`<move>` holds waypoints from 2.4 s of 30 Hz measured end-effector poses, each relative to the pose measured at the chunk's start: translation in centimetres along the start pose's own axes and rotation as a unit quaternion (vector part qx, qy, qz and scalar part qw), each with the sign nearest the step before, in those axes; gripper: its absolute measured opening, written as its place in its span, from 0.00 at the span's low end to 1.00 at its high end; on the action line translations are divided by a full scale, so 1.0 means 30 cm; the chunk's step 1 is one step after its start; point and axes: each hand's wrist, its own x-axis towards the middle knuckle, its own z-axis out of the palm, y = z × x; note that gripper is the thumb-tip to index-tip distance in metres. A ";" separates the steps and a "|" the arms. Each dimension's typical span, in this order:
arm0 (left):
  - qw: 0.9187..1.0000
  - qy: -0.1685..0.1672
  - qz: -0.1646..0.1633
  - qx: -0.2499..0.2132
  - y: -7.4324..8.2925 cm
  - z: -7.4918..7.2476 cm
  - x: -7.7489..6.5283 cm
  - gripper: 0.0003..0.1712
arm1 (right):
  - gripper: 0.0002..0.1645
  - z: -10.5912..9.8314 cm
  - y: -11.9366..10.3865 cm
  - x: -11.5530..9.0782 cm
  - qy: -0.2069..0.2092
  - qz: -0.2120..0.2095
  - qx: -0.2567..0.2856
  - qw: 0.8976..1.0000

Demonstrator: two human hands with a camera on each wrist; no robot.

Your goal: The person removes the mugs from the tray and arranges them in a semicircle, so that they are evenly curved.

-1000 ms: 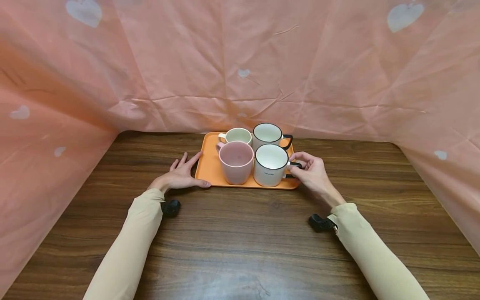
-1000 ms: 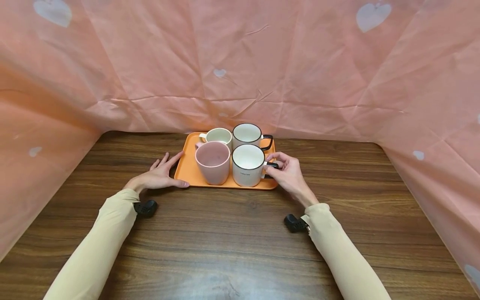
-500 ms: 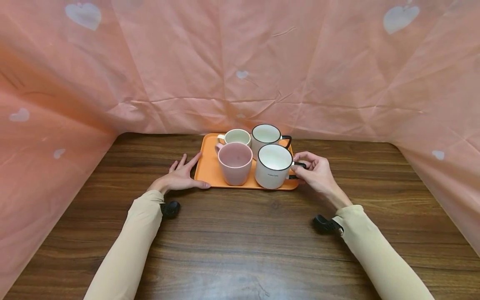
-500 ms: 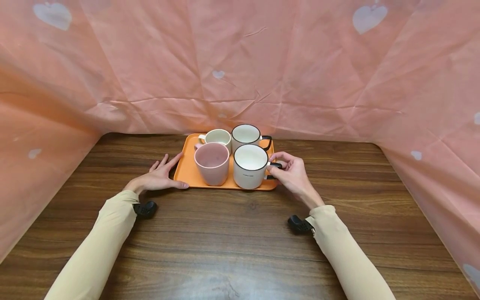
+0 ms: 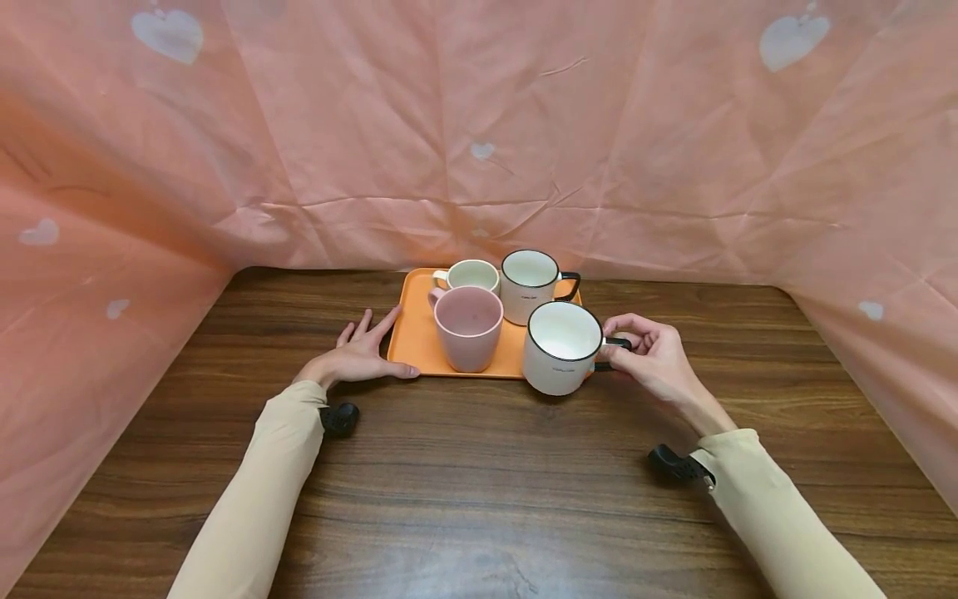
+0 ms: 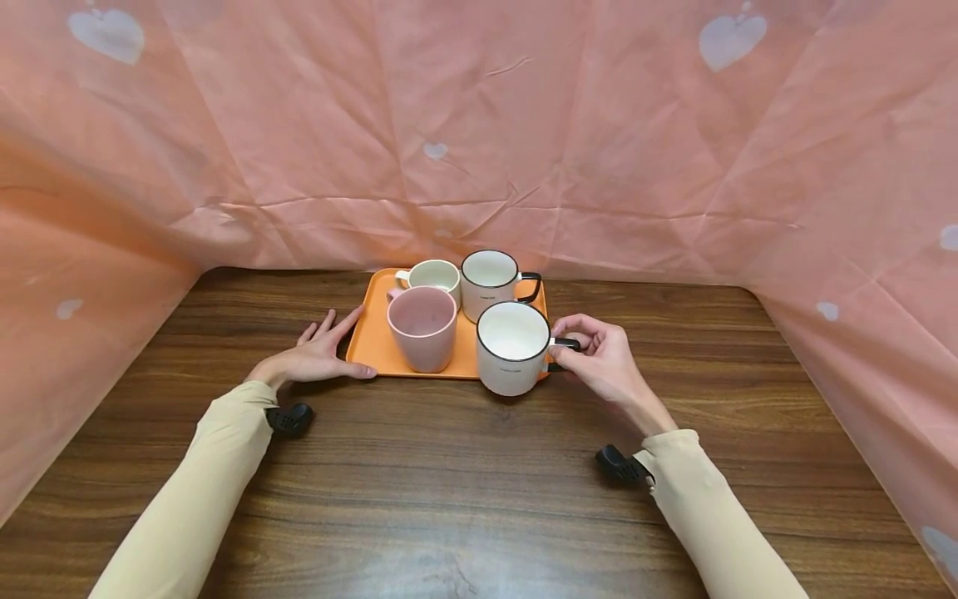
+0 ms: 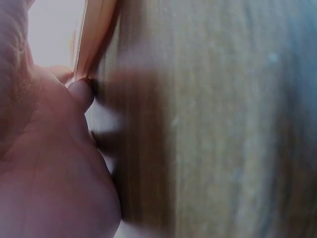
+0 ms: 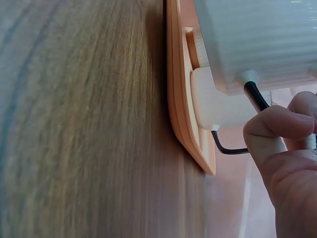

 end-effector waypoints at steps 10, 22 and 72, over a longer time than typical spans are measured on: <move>1.000 0.002 0.000 0.001 0.008 -0.004 0.001 0.71 | 0.22 -0.039 -0.009 -0.071 -0.033 -0.051 0.000 0.998; 1.000 0.003 -0.003 -0.008 0.018 0.003 0.013 0.73 | 0.28 -0.079 -0.009 -0.155 -0.082 -0.085 0.013 0.993; 1.000 -0.002 -0.001 -0.013 0.030 -0.003 0.008 0.70 | 0.29 -0.169 0.056 -0.247 -0.282 -0.027 0.115 0.952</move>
